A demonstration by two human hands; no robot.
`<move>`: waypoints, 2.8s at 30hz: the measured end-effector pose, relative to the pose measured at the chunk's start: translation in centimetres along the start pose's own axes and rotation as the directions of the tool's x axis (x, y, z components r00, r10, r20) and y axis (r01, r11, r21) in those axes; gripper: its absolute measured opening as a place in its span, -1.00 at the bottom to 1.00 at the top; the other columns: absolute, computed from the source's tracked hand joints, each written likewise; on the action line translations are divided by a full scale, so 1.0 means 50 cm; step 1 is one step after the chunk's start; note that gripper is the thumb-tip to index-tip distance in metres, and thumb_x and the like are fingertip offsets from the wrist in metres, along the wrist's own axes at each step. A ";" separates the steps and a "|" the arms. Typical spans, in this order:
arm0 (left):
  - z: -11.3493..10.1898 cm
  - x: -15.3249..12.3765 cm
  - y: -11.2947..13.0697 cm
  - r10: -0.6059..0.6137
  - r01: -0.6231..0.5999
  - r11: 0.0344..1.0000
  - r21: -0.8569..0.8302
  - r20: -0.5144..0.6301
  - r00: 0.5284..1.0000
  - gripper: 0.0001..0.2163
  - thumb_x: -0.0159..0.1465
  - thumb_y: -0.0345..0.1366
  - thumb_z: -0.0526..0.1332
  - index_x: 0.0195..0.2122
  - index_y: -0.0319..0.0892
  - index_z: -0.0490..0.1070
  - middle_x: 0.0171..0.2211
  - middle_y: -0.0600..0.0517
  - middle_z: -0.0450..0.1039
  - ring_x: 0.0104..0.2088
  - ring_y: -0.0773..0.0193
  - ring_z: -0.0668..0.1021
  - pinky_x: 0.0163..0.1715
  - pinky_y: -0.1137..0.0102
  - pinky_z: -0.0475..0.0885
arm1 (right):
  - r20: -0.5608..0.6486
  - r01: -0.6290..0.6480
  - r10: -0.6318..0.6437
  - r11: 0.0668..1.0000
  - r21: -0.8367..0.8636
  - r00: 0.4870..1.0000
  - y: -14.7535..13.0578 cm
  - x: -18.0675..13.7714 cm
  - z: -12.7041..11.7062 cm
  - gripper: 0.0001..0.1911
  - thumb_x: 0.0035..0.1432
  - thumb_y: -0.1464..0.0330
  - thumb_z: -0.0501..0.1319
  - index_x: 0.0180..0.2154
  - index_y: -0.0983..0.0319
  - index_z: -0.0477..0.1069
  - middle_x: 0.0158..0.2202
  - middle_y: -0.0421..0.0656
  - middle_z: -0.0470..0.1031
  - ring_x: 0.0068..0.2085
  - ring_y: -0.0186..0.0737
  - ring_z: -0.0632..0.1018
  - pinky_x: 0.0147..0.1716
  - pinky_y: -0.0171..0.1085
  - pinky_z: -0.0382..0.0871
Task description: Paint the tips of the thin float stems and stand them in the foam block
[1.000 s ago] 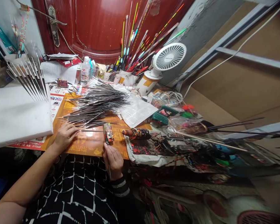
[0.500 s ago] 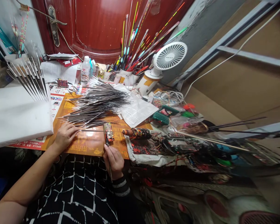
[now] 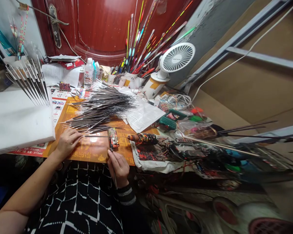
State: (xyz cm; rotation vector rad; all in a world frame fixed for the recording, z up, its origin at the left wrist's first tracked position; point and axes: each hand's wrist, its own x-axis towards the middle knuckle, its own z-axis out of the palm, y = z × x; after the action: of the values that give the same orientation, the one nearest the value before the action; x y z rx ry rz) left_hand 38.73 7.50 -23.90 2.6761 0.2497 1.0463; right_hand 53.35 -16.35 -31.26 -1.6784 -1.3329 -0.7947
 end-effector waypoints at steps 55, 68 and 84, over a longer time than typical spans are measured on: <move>0.016 -0.019 0.009 -0.006 0.006 1.000 0.004 0.064 0.998 -0.85 0.42 -0.37 0.18 -0.21 -0.17 0.55 -0.26 -0.03 0.53 -0.21 0.20 0.47 -0.10 0.26 0.40 | 0.058 0.185 -0.196 0.970 0.157 0.979 -0.111 0.010 0.091 -0.39 0.34 0.55 0.17 0.37 0.35 0.16 -0.05 0.05 0.63 -0.03 -0.10 0.64 -0.01 -0.15 0.57; 0.015 -0.017 0.011 -0.027 0.027 1.000 0.004 0.077 0.997 -0.83 0.45 -0.34 0.15 -0.21 -0.18 0.54 -0.28 -0.04 0.52 -0.23 0.20 0.46 -0.13 0.27 0.37 | 0.095 0.170 -0.187 0.972 0.163 0.978 -0.114 0.012 0.087 -0.40 0.37 0.54 0.13 0.39 0.34 0.13 -0.02 0.07 0.60 -0.02 -0.07 0.63 -0.03 -0.12 0.57; 0.013 -0.017 0.010 -0.011 0.011 1.000 -0.009 0.056 0.998 -0.83 0.44 -0.34 0.15 -0.19 -0.19 0.55 -0.28 -0.05 0.53 -0.21 0.18 0.48 -0.12 0.24 0.41 | 0.099 0.176 -0.191 0.973 0.148 0.977 -0.113 0.011 0.087 -0.42 0.38 0.53 0.11 0.38 0.33 0.14 -0.03 0.06 0.62 -0.02 -0.08 0.63 -0.01 -0.13 0.57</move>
State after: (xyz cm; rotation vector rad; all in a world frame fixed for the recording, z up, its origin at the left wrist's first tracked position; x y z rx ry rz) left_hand 38.62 6.68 -24.74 2.6879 0.2476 0.9652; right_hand 47.92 -11.71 -31.54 -1.5252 -1.6027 -0.7033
